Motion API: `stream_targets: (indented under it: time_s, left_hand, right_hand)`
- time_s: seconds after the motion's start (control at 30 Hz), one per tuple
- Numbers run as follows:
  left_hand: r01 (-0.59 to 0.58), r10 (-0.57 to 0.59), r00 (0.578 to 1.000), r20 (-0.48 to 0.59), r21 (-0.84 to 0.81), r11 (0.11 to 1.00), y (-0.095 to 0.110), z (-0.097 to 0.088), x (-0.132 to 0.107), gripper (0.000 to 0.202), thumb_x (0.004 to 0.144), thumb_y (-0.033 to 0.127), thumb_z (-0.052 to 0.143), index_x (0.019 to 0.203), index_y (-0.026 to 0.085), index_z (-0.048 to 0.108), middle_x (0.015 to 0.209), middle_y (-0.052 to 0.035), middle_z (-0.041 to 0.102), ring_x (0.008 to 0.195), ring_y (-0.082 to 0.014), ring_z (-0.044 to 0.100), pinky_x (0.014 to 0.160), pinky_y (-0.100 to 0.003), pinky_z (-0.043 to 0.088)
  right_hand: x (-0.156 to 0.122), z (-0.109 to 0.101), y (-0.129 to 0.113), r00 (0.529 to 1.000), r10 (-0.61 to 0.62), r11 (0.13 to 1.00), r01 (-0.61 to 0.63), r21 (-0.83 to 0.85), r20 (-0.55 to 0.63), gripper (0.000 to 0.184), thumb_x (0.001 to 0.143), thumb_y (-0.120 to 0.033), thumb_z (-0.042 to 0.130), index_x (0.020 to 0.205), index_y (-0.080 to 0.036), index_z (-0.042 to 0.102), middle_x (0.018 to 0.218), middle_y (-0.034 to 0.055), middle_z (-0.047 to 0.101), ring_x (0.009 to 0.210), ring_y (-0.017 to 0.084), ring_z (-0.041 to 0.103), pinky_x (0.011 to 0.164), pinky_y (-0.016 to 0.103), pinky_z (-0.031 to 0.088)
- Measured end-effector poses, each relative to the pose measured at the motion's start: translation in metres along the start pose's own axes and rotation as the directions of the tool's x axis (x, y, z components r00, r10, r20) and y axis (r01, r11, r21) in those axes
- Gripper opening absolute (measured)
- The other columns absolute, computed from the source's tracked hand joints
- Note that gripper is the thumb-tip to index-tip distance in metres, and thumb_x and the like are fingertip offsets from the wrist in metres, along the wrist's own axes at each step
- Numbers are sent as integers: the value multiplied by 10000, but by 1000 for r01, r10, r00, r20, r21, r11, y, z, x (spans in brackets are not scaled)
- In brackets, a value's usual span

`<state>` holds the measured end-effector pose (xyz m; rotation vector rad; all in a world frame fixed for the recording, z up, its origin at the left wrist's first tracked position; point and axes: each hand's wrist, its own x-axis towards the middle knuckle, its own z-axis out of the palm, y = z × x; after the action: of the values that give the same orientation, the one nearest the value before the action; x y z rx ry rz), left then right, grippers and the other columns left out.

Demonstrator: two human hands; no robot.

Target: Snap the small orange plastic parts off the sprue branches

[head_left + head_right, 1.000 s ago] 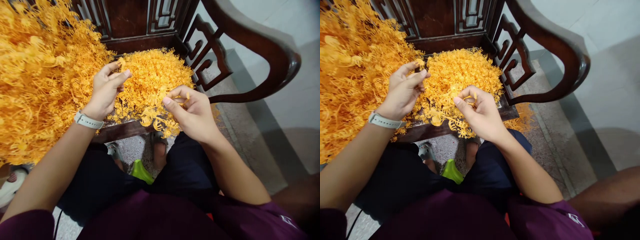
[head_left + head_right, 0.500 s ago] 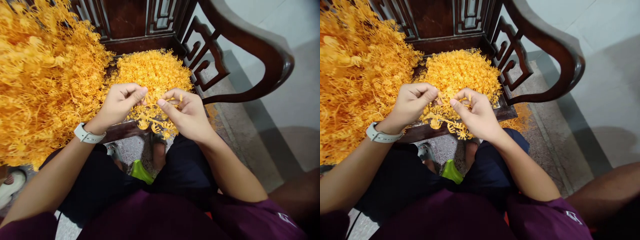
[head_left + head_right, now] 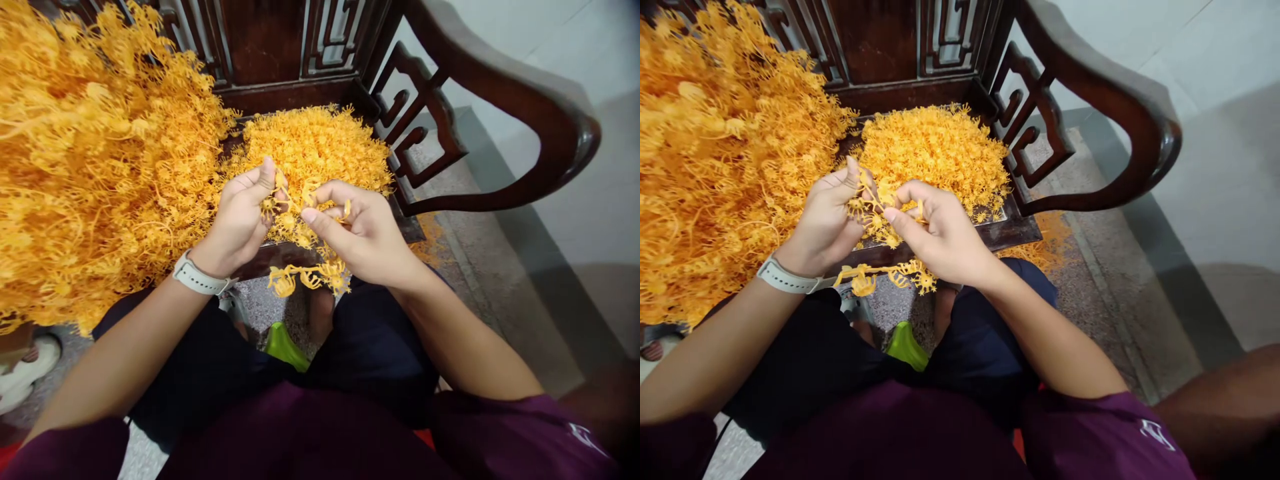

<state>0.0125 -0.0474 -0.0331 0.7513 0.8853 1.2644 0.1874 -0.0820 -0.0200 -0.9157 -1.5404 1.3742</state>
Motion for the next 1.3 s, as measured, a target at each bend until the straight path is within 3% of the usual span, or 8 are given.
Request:
stream_targets:
  time_s: [0.33,0.43,0.53,0.63,0.77,0.87,1.0,1.3]
  left_hand:
    - [69,-76,994,-72,-99,993,38,-17,-1,330,946,-83,526,729,158,585,664,11,515,567,-95,475,581,-225,410]
    - [-201,169,957,-237,-118,972,73,-50,12,377,973,-110,394,766,175,531,623,42,447,557,-61,453,684,-223,447]
    - [-305,294,914,-281,7,952,86,-72,24,321,1076,27,491,838,171,652,723,27,580,610,-60,467,642,-214,416]
    - [-249,286,946,-156,220,943,63,-72,38,246,988,123,735,1202,238,775,1140,-26,748,835,-110,628,779,-257,507]
    - [-297,225,955,195,664,686,29,-49,49,576,951,421,790,1488,268,646,1690,-112,494,1462,-309,536,1190,-465,447]
    - [-413,116,896,428,708,573,24,-29,37,444,1061,562,591,1174,182,791,1358,-144,749,1293,-304,661,1101,-445,511]
    - [-430,-31,815,578,641,636,23,-7,11,293,1022,459,704,989,186,804,966,-56,803,891,-202,724,816,-312,544]
    - [-23,-75,934,349,267,963,13,15,3,146,744,206,897,754,156,760,733,-12,707,684,-123,609,671,-234,488]
  right_hand:
    - [-2,14,-11,994,13,999,-16,27,110,269,966,-337,789,870,-201,578,613,-85,405,512,66,300,452,226,215]
    - [-19,18,-10,966,59,998,-63,8,252,265,982,-311,757,830,-197,572,632,-72,430,527,69,351,461,221,257]
    - [-24,15,-5,994,13,998,-8,-55,104,226,1024,-310,695,858,-185,606,664,-62,446,555,71,360,490,224,278]
    - [-16,6,2,997,-11,994,3,-107,-72,270,1022,-341,698,827,-179,601,653,-67,432,559,71,335,508,236,275]
    - [-10,-4,11,990,26,985,-49,-166,-137,311,1018,-387,695,809,-177,599,659,-56,453,588,87,380,557,250,329]
    - [-15,-7,15,988,-38,928,-20,-372,-147,305,1055,-375,640,832,-167,641,708,-26,535,649,104,470,636,265,381]
    - [-19,-13,18,987,-124,838,49,-543,-104,323,1078,-346,604,805,-176,615,652,-46,509,593,92,463,606,268,347]
    - [-22,-16,2,958,-253,890,176,-421,-134,203,1054,-321,663,917,-179,710,713,-19,622,612,95,515,586,249,403]
